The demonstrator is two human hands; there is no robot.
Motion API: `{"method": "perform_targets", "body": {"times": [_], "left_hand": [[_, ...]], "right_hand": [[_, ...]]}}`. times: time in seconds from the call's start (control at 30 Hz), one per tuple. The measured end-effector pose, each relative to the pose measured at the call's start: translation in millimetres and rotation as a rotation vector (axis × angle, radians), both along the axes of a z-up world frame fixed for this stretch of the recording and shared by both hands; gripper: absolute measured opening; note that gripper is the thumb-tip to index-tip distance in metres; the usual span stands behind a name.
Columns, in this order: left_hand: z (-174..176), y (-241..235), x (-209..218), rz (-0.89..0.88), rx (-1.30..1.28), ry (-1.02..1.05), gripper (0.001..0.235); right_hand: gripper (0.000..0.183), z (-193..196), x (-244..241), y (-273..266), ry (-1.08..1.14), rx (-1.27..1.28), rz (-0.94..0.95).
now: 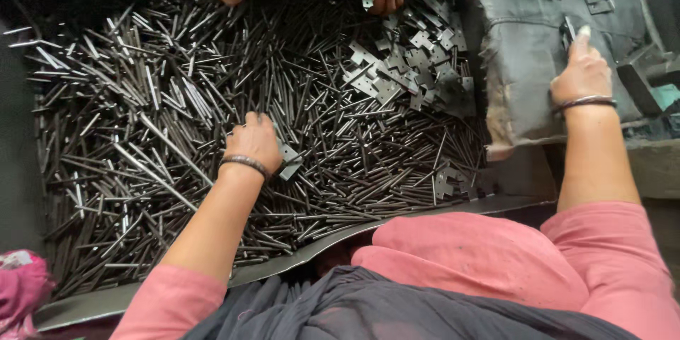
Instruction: The person sorts small metal hinge components and long metal pins by hand from a large bin, placing the sorted hinges onto a padded surface.
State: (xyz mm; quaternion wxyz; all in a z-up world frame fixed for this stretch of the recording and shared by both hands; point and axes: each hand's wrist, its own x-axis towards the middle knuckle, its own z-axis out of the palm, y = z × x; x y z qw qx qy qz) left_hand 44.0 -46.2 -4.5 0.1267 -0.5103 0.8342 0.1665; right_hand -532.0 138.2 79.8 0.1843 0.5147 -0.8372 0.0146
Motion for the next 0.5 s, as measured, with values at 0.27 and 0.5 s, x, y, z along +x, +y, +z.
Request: {"method": "perform_targets", "body": {"times": [0.27,0.5], "left_hand": [[42,30,3,0.275,0.274,0.866,0.032],[55,39,17,0.406,1.303,2.322,0.051]], "right_hand": [[0.037,-16,181,-94,-0.183,0.052,0.821],[0.069,-123,204,-148,0.125,0.350,1.009]]}}
